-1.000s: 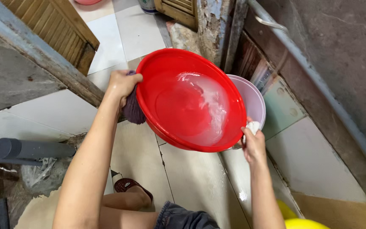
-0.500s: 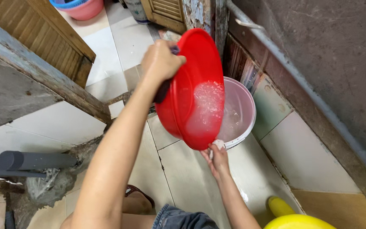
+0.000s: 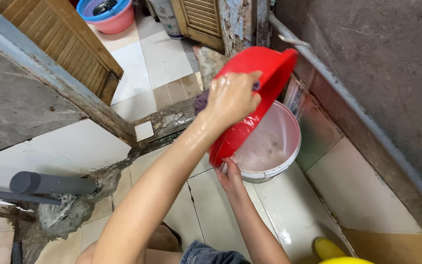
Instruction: The person hand-washes a dark garment in a red basin filled with soapy water, then drains the water, refills the basin from a tap, and rinses the garment. The person wrings out the garment and continues rinsing it under running water.
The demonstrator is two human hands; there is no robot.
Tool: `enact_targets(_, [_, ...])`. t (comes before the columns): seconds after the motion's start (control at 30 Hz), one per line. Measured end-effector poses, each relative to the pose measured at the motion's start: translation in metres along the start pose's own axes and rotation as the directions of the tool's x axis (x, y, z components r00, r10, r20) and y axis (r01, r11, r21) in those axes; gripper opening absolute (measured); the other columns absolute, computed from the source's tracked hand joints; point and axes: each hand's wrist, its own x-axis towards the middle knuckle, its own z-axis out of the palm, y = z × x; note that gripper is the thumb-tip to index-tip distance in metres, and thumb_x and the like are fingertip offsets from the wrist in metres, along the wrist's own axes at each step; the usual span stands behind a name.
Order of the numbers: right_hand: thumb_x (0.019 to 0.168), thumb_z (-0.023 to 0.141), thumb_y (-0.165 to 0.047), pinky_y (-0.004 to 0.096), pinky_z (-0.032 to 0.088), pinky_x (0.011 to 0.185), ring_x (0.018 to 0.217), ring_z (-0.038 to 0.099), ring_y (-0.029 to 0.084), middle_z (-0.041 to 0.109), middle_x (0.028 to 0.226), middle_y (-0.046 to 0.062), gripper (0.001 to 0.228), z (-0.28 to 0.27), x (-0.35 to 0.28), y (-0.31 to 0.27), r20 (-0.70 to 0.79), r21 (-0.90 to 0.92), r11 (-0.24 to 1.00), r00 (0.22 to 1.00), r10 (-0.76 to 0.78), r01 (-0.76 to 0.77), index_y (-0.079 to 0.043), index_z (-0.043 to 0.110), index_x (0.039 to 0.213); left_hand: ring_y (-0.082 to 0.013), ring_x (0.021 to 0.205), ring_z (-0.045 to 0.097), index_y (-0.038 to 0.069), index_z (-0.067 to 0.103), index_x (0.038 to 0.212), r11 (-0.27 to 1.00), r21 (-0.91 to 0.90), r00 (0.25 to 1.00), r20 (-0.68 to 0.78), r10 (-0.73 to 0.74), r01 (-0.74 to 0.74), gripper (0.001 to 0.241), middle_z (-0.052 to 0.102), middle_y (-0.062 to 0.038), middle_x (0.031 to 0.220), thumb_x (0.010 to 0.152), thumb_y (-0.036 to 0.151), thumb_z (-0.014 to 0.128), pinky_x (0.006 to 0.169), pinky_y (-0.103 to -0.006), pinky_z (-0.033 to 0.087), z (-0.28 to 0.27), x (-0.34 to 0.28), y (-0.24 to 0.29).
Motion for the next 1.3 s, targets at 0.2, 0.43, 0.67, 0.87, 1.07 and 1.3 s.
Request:
enact_targets(0.2, [0.097,0.064,-0.001,0.045,0.056,0.088,0.104,0.063,0.023,0.063,0.118,0.005,0.037,0.003,0.024,0.015,0.124,0.063,0.997,0.991,-0.045,0.037,-0.014,0.055,0.131,-0.0381,0.079,0.072,0.013,0.07,0.125,0.984,-0.074,0.987,-0.002,0.159,-0.159,0.046,0.074,-0.018,0.087,0.08,0.019,0.069,0.069,-0.0529,0.056,-0.003,-0.029,0.011])
enact_targets(0.43, [0.104,0.053,-0.028,0.039,0.059,0.095,0.116,0.066,0.024,0.068,0.128,0.01,0.038,0.051,-0.004,0.018,0.25,0.02,0.999,0.968,-0.037,0.033,-0.007,0.056,0.136,-0.0386,0.075,0.071,0.015,0.069,0.126,0.969,-0.1,0.974,-0.044,0.221,-0.224,0.049,0.073,-0.017,0.084,0.077,0.019,0.07,0.064,-0.0543,0.054,-0.003,-0.054,0.013])
enact_targets(0.67, [0.091,0.058,-0.009,0.044,0.06,0.095,0.108,0.068,0.025,0.068,0.121,0.008,0.036,0.016,0.033,0.013,-0.084,0.11,0.994,0.996,0.009,0.0,-0.013,0.058,0.127,-0.0325,0.084,0.075,0.019,0.066,0.134,0.98,-0.165,0.992,-0.089,0.094,-0.108,0.052,0.076,-0.013,0.102,0.082,0.024,0.069,0.074,-0.0486,0.059,-0.017,-0.064,-0.028])
enact_targets(0.87, [0.084,0.066,0.0,0.049,0.063,0.09,0.098,0.065,0.024,0.065,0.11,0.009,0.036,-0.018,0.053,0.007,-0.197,0.066,0.998,0.98,0.015,-0.002,-0.009,0.061,0.119,-0.0346,0.096,0.074,0.019,0.064,0.137,0.97,-0.236,0.96,-0.255,-0.113,0.051,0.056,0.075,-0.016,0.111,0.083,0.031,0.074,0.082,-0.0459,0.058,-0.043,-0.107,-0.132])
enact_targets(1.07, [0.082,0.065,0.001,0.043,0.065,0.072,0.09,0.066,0.022,0.066,0.107,0.006,0.041,0.051,0.008,0.029,-0.115,-0.347,0.937,0.991,-0.073,0.029,-0.015,0.06,0.12,-0.0349,0.099,0.073,0.022,0.061,0.142,0.87,-0.248,0.844,-0.237,-0.481,0.426,0.062,0.075,-0.018,0.107,0.083,0.036,0.078,0.087,-0.0449,0.057,-0.093,-0.226,-0.263])
enact_targets(1.3, [0.085,0.063,0.003,0.039,0.062,0.061,0.076,0.07,0.018,0.069,0.1,0.005,0.039,0.121,-0.02,0.166,0.144,-0.68,0.722,0.989,-0.038,0.127,-0.014,0.057,0.12,-0.034,0.1,0.073,0.018,0.075,0.12,0.495,-0.233,0.409,-0.335,-0.849,0.837,0.045,0.077,-0.016,0.103,0.084,0.044,0.078,0.087,-0.0449,0.056,-0.118,-0.442,-0.38])
